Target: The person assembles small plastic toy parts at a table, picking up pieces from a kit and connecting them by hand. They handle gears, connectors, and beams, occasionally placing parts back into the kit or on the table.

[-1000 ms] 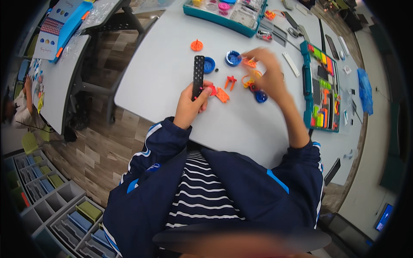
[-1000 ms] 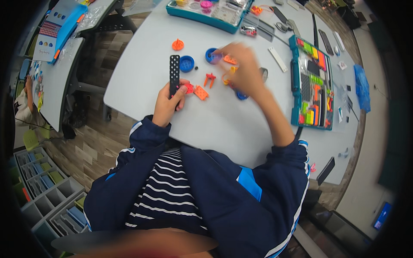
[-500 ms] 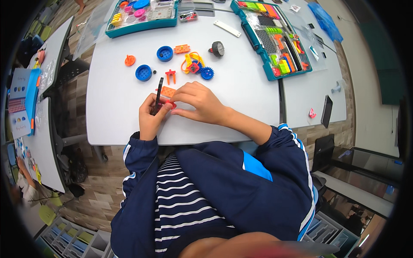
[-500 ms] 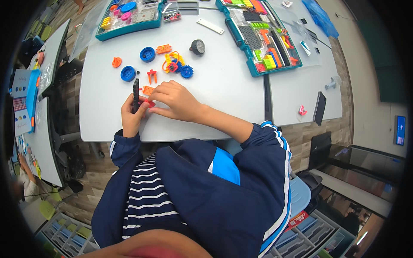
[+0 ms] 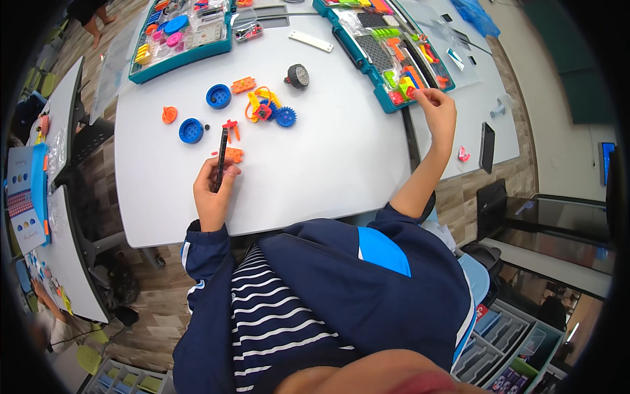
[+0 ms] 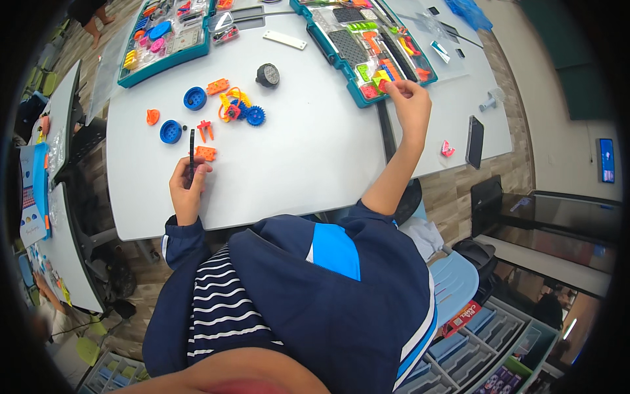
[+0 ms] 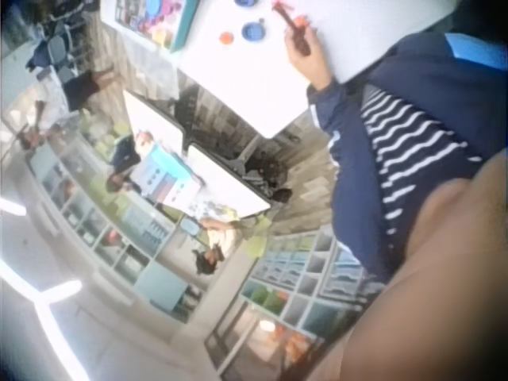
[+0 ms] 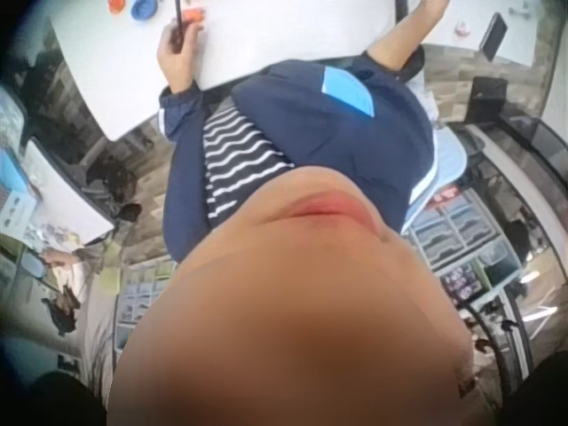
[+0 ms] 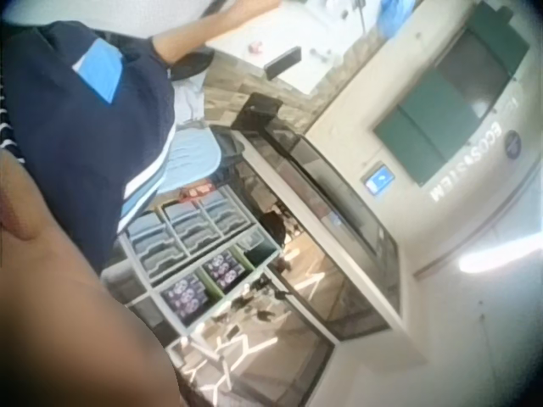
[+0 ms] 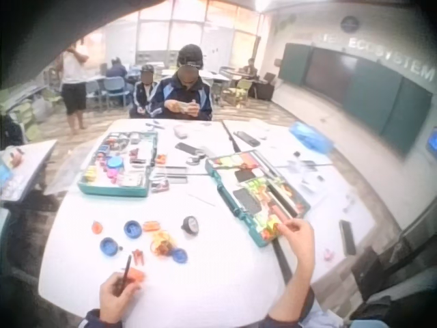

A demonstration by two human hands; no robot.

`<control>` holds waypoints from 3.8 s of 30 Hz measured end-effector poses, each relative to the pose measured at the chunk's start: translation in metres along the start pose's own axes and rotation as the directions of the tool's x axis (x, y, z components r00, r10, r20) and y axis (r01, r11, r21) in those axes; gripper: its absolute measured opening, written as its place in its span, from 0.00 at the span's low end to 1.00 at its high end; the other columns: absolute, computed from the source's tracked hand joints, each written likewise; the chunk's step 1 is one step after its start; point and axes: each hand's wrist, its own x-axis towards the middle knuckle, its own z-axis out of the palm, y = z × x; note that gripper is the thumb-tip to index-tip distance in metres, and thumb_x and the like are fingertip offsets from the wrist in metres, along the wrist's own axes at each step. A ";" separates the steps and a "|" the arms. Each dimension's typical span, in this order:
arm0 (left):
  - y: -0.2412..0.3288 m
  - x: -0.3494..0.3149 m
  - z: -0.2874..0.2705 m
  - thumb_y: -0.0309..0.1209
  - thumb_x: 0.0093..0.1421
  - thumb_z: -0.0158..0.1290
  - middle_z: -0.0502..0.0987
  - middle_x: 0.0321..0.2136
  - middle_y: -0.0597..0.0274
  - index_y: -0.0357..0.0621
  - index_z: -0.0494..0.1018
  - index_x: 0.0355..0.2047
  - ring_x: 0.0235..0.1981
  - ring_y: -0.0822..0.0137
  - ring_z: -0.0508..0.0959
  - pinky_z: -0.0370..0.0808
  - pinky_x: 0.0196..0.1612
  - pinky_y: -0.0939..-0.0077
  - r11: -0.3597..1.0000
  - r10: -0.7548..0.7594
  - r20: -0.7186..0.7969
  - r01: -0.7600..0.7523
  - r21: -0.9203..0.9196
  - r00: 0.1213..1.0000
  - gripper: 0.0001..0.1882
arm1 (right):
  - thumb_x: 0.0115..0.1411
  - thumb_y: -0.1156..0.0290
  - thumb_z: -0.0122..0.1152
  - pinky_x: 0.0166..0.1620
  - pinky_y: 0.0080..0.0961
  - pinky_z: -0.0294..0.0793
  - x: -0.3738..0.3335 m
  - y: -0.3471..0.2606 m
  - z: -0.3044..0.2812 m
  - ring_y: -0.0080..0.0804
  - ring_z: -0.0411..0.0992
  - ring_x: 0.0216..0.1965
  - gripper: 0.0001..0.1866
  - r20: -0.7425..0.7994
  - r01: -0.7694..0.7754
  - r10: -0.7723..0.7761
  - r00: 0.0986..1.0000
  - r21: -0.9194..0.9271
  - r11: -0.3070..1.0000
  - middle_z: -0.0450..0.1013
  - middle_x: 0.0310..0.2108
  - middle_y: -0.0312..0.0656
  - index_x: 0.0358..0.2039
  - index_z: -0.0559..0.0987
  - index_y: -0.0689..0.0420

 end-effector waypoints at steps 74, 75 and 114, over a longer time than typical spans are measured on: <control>-0.007 0.001 -0.006 0.32 0.70 0.53 0.79 0.36 0.65 0.35 0.71 0.59 0.28 0.83 0.69 0.64 0.28 0.89 0.995 -0.017 0.017 0.019 -0.098 1.000 0.21 | 0.59 0.76 0.59 0.31 0.24 0.63 -0.028 -0.001 0.033 0.24 0.59 0.25 0.10 -0.097 0.219 -0.225 0.969 -0.074 0.973 0.68 0.28 0.35 0.35 0.88 0.56; -0.006 0.001 -0.006 0.32 0.70 0.53 0.79 0.37 0.65 0.35 0.71 0.59 0.28 0.82 0.69 0.65 0.29 0.89 0.995 -0.021 0.015 0.022 -0.101 1.000 0.21 | 0.59 0.76 0.59 0.31 0.24 0.63 -0.028 -0.001 0.033 0.23 0.59 0.25 0.10 -0.103 0.234 -0.240 0.965 -0.068 0.970 0.68 0.28 0.35 0.35 0.88 0.56; -0.010 0.004 -0.001 0.26 0.67 0.55 0.77 0.35 0.65 0.38 0.74 0.56 0.29 0.78 0.72 0.70 0.33 0.84 0.981 0.129 -0.380 -0.173 -0.084 0.916 0.18 | 0.59 0.77 0.64 0.35 0.26 0.68 -0.073 -0.089 0.094 0.26 0.70 0.32 0.09 0.047 0.597 -0.607 0.793 0.134 0.791 0.75 0.32 0.37 0.39 0.86 0.55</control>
